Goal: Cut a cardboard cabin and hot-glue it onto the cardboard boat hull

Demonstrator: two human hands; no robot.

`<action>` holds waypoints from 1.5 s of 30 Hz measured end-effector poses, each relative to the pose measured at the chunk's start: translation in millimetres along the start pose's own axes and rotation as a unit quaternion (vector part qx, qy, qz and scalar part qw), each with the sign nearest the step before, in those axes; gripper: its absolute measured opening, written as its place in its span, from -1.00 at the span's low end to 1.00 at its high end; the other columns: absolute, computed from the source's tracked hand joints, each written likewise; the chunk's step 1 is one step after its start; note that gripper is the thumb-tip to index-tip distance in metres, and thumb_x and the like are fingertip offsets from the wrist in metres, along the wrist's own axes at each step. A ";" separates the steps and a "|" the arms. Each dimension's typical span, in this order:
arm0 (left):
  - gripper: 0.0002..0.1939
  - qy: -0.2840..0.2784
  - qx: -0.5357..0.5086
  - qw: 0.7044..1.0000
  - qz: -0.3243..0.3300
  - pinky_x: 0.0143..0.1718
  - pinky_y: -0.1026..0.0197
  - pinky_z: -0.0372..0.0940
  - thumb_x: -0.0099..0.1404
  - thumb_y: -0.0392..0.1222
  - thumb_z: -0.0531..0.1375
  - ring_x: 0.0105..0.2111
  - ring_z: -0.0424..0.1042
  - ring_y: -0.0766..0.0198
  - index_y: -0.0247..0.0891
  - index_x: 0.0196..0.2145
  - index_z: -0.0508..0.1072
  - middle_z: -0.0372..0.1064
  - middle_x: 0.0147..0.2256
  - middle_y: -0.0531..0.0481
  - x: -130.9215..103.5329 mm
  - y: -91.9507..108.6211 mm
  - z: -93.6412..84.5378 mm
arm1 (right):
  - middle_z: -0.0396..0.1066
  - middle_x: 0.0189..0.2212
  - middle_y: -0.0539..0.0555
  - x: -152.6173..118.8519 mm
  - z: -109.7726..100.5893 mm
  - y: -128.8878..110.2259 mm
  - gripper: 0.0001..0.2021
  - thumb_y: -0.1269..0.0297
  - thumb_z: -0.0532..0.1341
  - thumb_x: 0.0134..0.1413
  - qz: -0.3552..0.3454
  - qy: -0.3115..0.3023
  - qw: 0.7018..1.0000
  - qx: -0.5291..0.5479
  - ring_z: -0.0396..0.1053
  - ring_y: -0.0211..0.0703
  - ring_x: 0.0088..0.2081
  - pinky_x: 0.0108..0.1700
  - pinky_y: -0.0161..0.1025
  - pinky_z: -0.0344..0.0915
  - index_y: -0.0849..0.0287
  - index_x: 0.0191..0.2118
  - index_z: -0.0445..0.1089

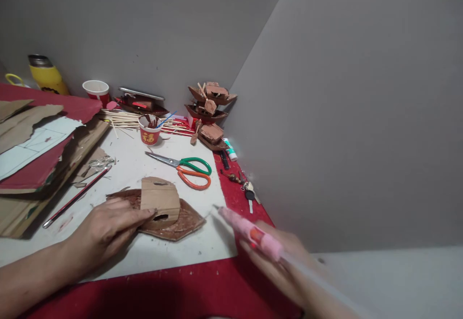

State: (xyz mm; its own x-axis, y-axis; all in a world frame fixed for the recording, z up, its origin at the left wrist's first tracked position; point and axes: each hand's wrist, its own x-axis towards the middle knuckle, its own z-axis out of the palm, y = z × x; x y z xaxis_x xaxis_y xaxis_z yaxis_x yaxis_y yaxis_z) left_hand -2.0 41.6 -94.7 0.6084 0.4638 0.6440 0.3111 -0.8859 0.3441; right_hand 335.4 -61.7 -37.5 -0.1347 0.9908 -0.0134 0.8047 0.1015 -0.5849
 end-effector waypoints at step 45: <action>-0.87 -0.133 -0.003 0.989 -0.066 0.12 -0.08 0.10 0.29 -0.37 0.10 -0.29 0.35 0.20 -0.20 -0.25 0.22 0.32 -0.36 0.04 -7.5 1.0 -24.8 | 0.29 -0.43 -0.11 77.5 71.3 -56.8 -0.40 0.21 0.41 -0.05 0.076 -0.032 0.904 0.418 0.28 -0.27 -0.39 -0.29 -0.29 0.27 -0.03 0.15 0.30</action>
State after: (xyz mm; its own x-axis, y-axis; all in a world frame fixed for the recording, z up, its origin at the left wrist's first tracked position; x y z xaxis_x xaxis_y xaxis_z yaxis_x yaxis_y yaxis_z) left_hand -24.4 37.4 -82.2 0.7337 0.5562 0.3903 0.3976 -0.8172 0.4173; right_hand 238.0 2.9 -63.2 -0.1139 0.9776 -0.1769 0.1008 -0.1658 -0.9810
